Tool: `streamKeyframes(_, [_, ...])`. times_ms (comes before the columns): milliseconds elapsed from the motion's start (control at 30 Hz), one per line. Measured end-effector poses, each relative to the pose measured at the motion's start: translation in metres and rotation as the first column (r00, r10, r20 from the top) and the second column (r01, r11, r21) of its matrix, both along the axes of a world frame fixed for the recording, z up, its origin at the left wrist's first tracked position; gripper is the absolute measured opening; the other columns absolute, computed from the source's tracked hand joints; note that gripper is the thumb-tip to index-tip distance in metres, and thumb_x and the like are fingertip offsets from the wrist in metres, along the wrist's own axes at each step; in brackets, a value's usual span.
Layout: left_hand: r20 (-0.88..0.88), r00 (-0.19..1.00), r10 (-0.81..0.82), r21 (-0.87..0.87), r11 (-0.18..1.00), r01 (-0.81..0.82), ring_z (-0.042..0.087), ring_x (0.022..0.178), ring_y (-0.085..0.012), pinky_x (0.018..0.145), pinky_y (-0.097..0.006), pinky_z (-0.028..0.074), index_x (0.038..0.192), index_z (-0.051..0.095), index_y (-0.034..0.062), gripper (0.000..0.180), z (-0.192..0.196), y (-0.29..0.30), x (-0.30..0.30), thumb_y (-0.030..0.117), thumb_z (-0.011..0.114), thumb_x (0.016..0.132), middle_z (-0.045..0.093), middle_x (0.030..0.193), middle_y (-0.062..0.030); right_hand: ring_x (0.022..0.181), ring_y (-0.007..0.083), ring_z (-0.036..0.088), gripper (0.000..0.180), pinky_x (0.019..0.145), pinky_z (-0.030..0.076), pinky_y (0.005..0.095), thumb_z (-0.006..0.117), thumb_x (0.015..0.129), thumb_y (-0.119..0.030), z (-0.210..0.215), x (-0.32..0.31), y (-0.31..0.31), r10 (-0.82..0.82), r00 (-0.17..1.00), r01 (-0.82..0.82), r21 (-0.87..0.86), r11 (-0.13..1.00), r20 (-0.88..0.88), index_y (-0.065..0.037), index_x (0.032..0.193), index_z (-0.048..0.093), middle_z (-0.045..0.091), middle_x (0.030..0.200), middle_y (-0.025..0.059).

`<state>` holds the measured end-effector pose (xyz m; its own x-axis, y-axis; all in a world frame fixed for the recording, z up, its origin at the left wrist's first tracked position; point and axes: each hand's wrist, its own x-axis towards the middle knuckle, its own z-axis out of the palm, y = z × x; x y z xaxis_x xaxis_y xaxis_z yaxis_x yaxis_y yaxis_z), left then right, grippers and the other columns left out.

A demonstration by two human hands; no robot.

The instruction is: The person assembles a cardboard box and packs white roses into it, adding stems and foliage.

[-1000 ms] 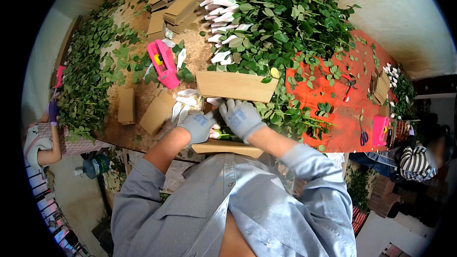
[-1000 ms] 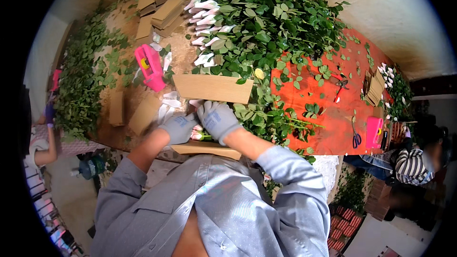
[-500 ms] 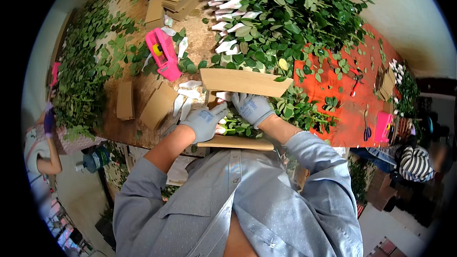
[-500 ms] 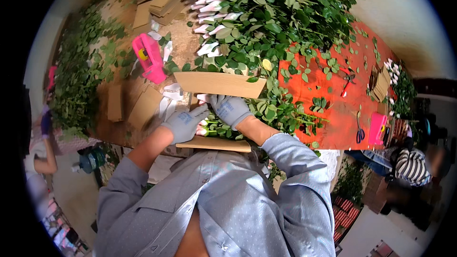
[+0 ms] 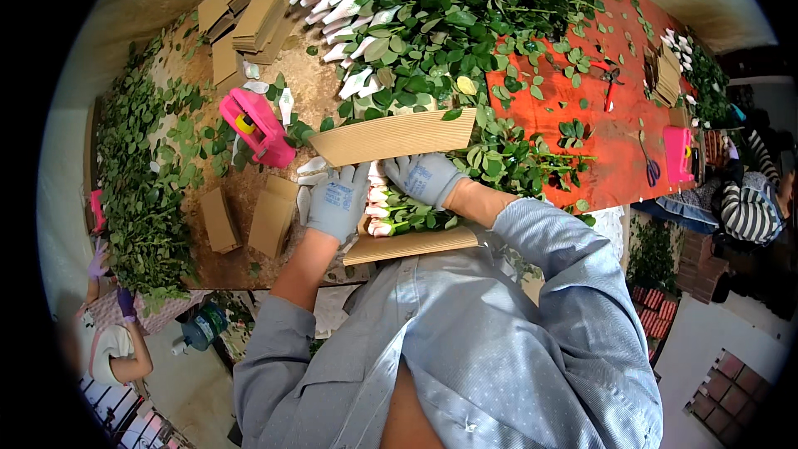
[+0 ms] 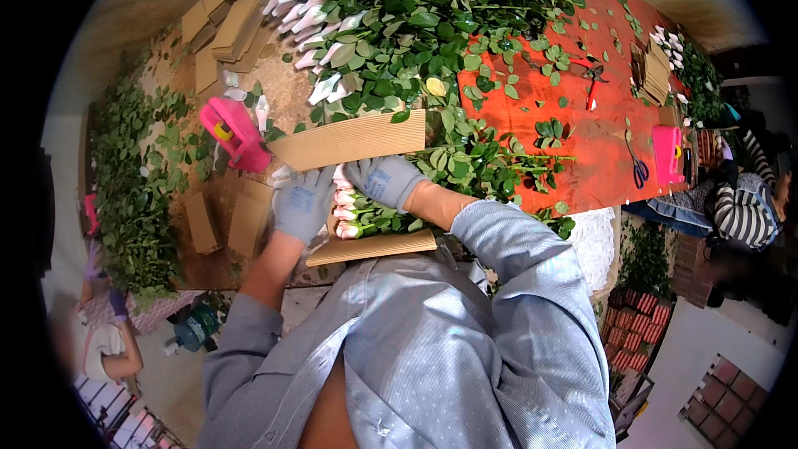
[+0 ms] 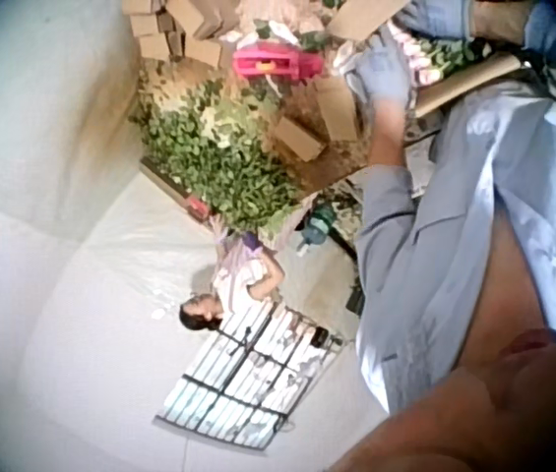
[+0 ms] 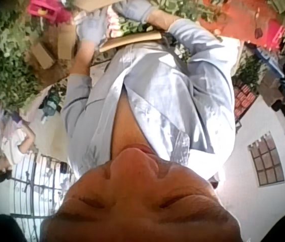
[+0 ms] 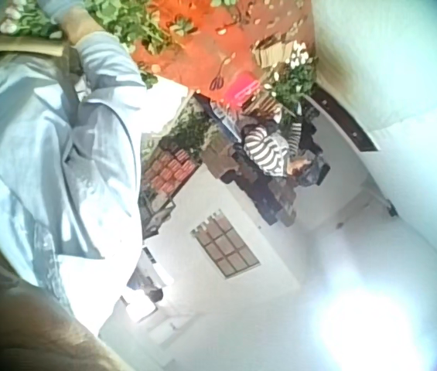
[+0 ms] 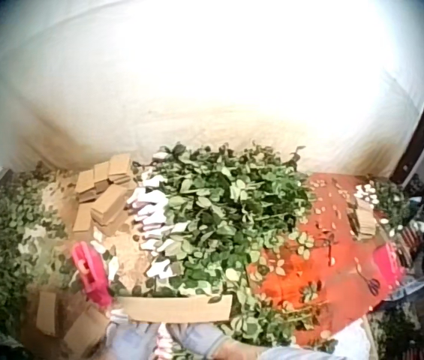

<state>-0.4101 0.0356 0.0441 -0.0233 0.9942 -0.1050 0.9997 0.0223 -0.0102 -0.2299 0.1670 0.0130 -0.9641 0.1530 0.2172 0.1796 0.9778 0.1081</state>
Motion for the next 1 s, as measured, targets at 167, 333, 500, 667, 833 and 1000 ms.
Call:
streamKeyframes(167, [-0.064,0.997,-0.035,0.056,0.998,0.038,0.066,0.102,-0.024,0.082,-0.041,0.054,0.123,0.061,0.0133,0.035,-0.02,0.004,-0.004,0.022,0.061,0.089,0.065,0.106,-0.0081,0.091,0.0343,0.067,0.03,0.071,0.056,0.047,0.057,0.089,-0.019,0.003,0.001,-0.001,0.01,1.0,-0.009,0.022,1.0,-0.026,-0.006,0.116,0.061,0.065,0.108,0.0179])
streamKeyframes(333, [-0.063,0.993,-0.096,-0.056,0.994,0.092,0.066,0.098,-0.0246,0.081,-0.04,0.053,0.104,0.061,0.0126,0.021,0.0,0.008,-0.001,0.018,0.062,0.084,0.065,0.102,-0.0068,0.085,0.0329,0.067,0.03,0.066,0.056,0.0439,0.057,0.089,-0.018,0.003,0.001,0.0,-0.009,1.0,0.008,-0.021,1.0,-0.009,-0.004,0.115,0.061,0.064,0.105,0.0184])
streamKeyframes(500, [-0.058,0.993,-0.098,-0.063,0.994,0.094,0.066,0.092,-0.0245,0.077,-0.041,0.052,0.098,0.062,0.014,0.015,0.014,0.0,-0.004,0.019,0.061,0.084,0.063,0.096,-0.0062,0.081,0.0327,0.067,0.029,0.061,0.055,0.0419,0.056,0.091,-0.018,-0.004,-0.001,0.002,-0.011,0.999,0.009,-0.036,0.999,-0.053,-0.003,0.115,0.06,0.064,0.101,0.0186])
streamKeyframes(667, [-0.009,0.996,-0.091,-0.036,0.995,0.091,0.064,0.092,-0.0271,0.076,-0.044,0.05,0.098,0.062,0.0132,0.015,0.017,-0.017,-0.014,0.019,0.059,0.085,0.062,0.093,-0.0075,0.08,0.0326,0.068,0.03,0.061,0.054,0.0438,0.056,0.094,-0.021,-0.005,-0.003,0.001,-0.016,0.995,0.016,-0.009,1.0,-0.099,-0.004,0.118,0.06,0.065,0.102,0.0194])
streamKeyframes(833, [-0.047,0.992,0.115,-0.133,0.984,-0.12,0.067,0.09,-0.0276,0.076,-0.045,0.052,0.104,0.063,0.0102,0.02,0.021,-0.028,-0.032,0.017,0.058,0.086,0.065,0.098,-0.0095,0.082,0.0314,0.068,0.035,0.066,0.057,0.0453,0.056,0.093,-0.021,-0.007,-0.001,0.004,0.001,1.0,0.003,0.132,0.991,-0.032,-0.005,0.124,0.061,0.066,0.102,0.0181])
streamKeyframes(1000, [-0.013,0.933,0.359,-0.476,0.819,-0.322,0.07,0.098,-0.0306,0.076,-0.051,0.055,0.111,0.066,0.0048,0.029,0.023,-0.056,-0.066,0.02,0.06,0.088,0.07,0.111,-0.0167,0.089,0.0335,0.068,0.039,0.066,0.058,0.0445,0.056,0.092,-0.02,-0.002,0.0,0.005,0.057,0.993,-0.067,0.108,0.992,0.099,-0.005,0.128,0.058,0.065,0.109,0.0198])
